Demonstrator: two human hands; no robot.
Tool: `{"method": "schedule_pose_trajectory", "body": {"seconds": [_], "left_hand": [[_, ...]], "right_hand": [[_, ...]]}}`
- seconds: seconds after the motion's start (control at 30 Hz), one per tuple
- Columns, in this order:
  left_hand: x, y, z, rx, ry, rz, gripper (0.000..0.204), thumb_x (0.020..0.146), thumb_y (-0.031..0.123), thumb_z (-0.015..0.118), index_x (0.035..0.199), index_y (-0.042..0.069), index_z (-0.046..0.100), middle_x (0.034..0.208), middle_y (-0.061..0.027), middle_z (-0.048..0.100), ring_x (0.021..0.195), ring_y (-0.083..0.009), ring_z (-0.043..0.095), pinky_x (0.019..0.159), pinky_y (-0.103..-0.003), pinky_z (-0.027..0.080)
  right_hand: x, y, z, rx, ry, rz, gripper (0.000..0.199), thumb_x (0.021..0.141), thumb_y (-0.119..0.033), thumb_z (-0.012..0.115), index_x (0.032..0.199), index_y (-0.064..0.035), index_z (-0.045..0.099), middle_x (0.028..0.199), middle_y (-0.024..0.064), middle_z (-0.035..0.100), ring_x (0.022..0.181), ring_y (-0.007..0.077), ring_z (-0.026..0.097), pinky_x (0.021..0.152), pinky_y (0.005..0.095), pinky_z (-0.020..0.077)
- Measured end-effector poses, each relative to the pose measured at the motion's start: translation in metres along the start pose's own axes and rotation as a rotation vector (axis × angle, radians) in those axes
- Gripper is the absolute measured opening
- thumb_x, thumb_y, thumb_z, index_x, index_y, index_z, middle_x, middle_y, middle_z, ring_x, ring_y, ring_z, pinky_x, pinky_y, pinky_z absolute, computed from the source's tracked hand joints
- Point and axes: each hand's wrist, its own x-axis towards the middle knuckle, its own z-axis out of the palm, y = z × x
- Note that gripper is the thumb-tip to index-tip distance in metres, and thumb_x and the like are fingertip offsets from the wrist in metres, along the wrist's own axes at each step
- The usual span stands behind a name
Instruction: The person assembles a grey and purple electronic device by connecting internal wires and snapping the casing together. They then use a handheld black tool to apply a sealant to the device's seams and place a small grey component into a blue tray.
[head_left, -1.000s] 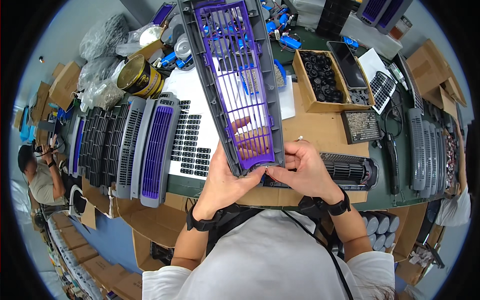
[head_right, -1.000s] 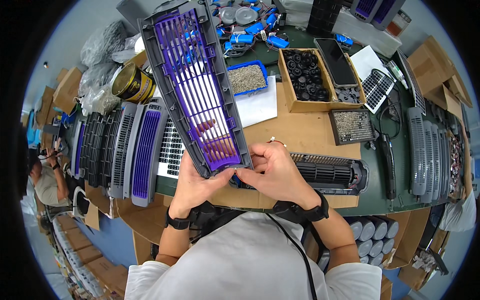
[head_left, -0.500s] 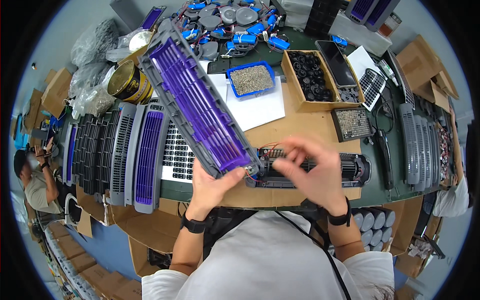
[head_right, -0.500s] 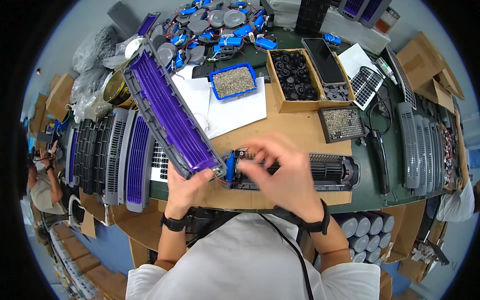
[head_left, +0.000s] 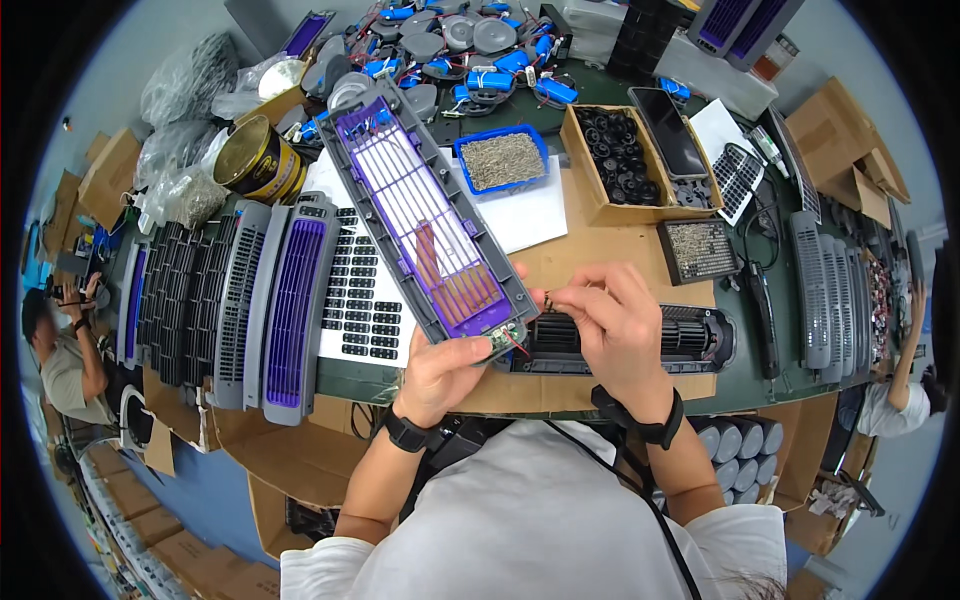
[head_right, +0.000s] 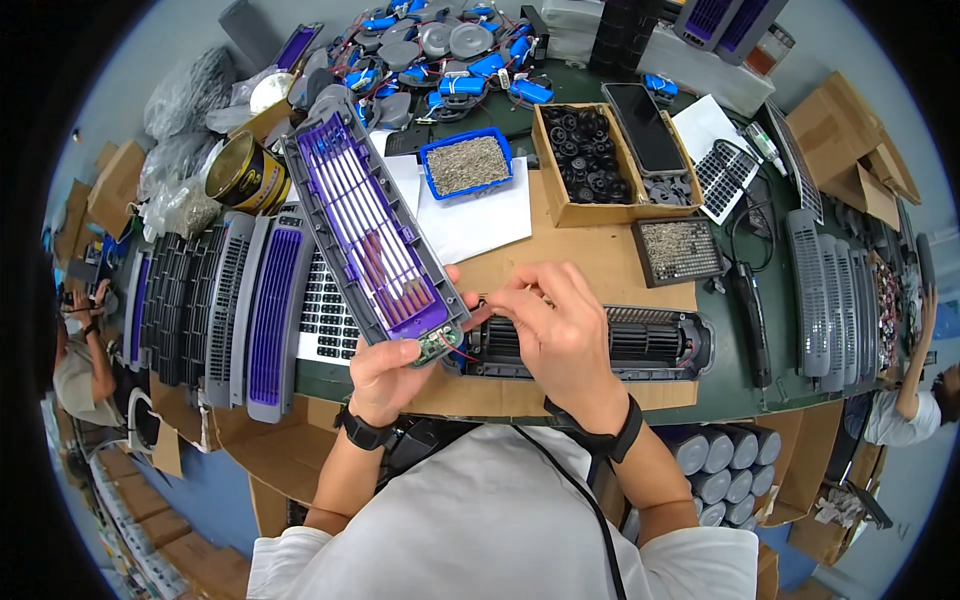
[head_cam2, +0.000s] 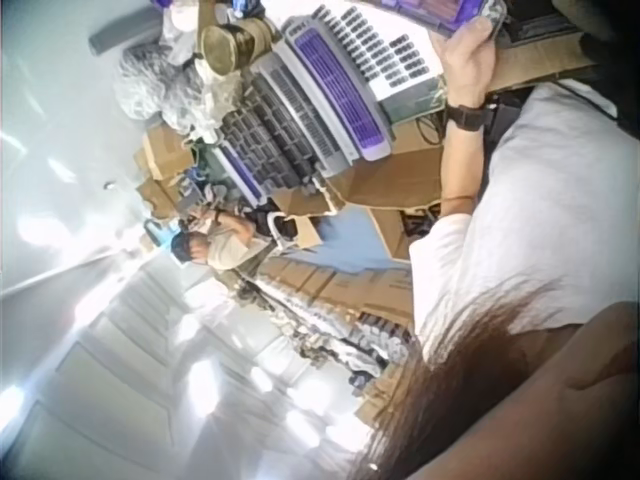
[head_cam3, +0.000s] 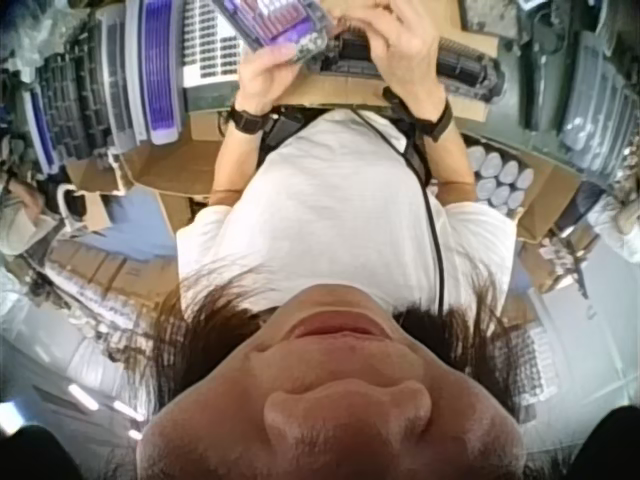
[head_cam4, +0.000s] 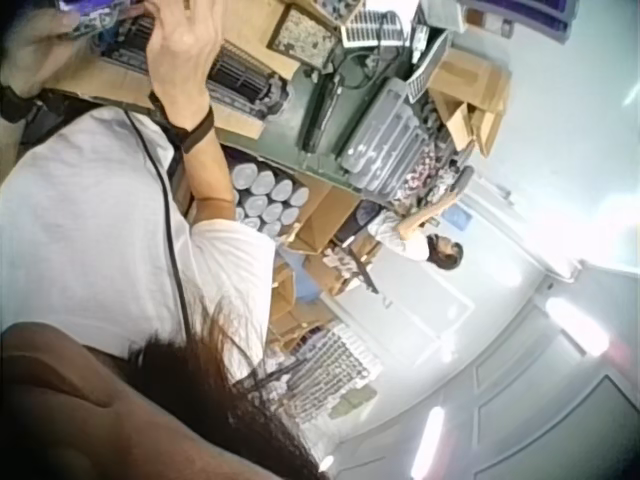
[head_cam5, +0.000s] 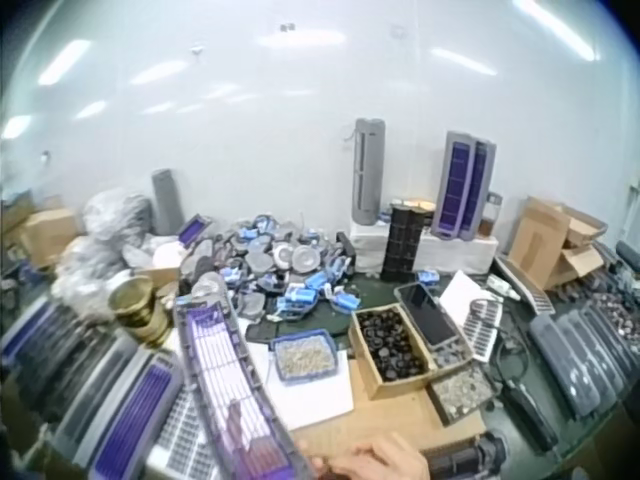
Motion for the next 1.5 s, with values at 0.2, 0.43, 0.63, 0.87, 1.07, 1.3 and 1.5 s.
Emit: {"method": "schedule_pose_trajectory", "body": {"seconds": [0.2, 0.43, 0.63, 0.87, 1.07, 1.3, 1.5], "left_hand": [[-0.003, -0.002, 0.000, 0.174, 0.063, 0.000, 0.073, 0.070, 0.003, 0.062, 0.140, 0.000, 0.042, 0.134, -0.0207, 0.053, 0.125, -0.0388, 0.054, 0.111, -0.065, 0.033], [-0.004, 0.001, -0.003, 0.190, 0.003, 0.022, 0.076, 0.067, 0.001, 0.059, 0.140, -0.005, 0.040, 0.135, -0.0265, 0.052, 0.132, -0.0462, 0.046, 0.113, -0.062, 0.033], [-0.007, 0.005, -0.001, 0.161, 0.021, -0.024, 0.079, 0.064, 0.000, 0.057, 0.141, -0.006, 0.038, 0.135, -0.0300, 0.052, 0.133, -0.0456, 0.045, 0.111, -0.063, 0.035], [-0.012, 0.010, -0.008, 0.219, 0.036, -0.126, 0.082, 0.060, 0.000, 0.054, 0.140, -0.008, 0.039, 0.133, -0.0293, 0.054, 0.127, -0.0432, 0.052, 0.110, -0.055, 0.039], [-0.013, 0.013, -0.006, 0.192, 0.099, -0.143, 0.082, 0.059, 0.000, 0.053, 0.140, -0.008, 0.039, 0.133, -0.0295, 0.054, 0.128, -0.0424, 0.051, 0.111, -0.051, 0.040], [-0.007, 0.012, 0.006, 0.115, 0.060, -0.110, 0.080, 0.062, -0.001, 0.056, 0.140, -0.007, 0.040, 0.135, -0.0294, 0.052, 0.125, -0.0462, 0.052, 0.105, -0.054, 0.046], [-0.006, 0.009, 0.001, 0.257, 0.048, -0.088, 0.082, 0.066, 0.001, 0.059, 0.144, -0.004, 0.035, 0.138, -0.0273, 0.050, 0.122, -0.0465, 0.054, 0.102, -0.059, 0.047]], "right_hand": [[-0.008, 0.005, 0.003, 0.203, 0.010, 0.193, 0.015, 0.078, 0.004, 0.071, 0.092, -0.0012, 0.071, 0.087, 0.0118, 0.065, 0.075, 0.0271, 0.065, 0.064, 0.0328, 0.0519], [-0.006, 0.016, 0.008, 0.283, 0.076, 0.254, 0.018, 0.083, 0.009, 0.064, 0.098, 0.0017, 0.069, 0.088, 0.0131, 0.067, 0.075, 0.0247, 0.067, 0.066, 0.0316, 0.0532], [0.006, 0.011, 0.005, 0.256, 0.101, 0.147, 0.020, 0.083, 0.010, 0.064, 0.100, 0.0008, 0.069, 0.088, 0.0128, 0.067, 0.076, 0.0237, 0.067, 0.066, 0.0313, 0.0536], [0.012, 0.000, -0.004, 0.250, 0.105, 0.051, 0.022, 0.079, 0.010, 0.066, 0.099, 0.0003, 0.070, 0.088, 0.0114, 0.067, 0.075, 0.0249, 0.067, 0.062, 0.0290, 0.0534], [0.001, -0.017, -0.021, 0.167, -0.162, -0.220, 0.032, 0.074, 0.012, 0.064, 0.102, -0.0010, 0.069, 0.093, 0.0097, 0.067, 0.082, 0.0250, 0.065, 0.073, 0.0306, 0.0511], [-0.038, -0.007, -0.007, 0.663, -0.118, 0.423, 0.027, 0.099, 0.002, 0.044, 0.125, 0.0022, 0.051, 0.094, 0.0043, 0.054, 0.078, 0.0121, 0.054, 0.073, 0.0246, 0.0443], [-0.032, -0.007, 0.012, 0.697, 0.081, 0.627, 0.029, 0.100, 0.001, 0.047, 0.129, 0.0027, 0.050, 0.108, 0.0062, 0.050, 0.075, 0.0062, 0.048, 0.065, 0.0209, 0.0428]]}}
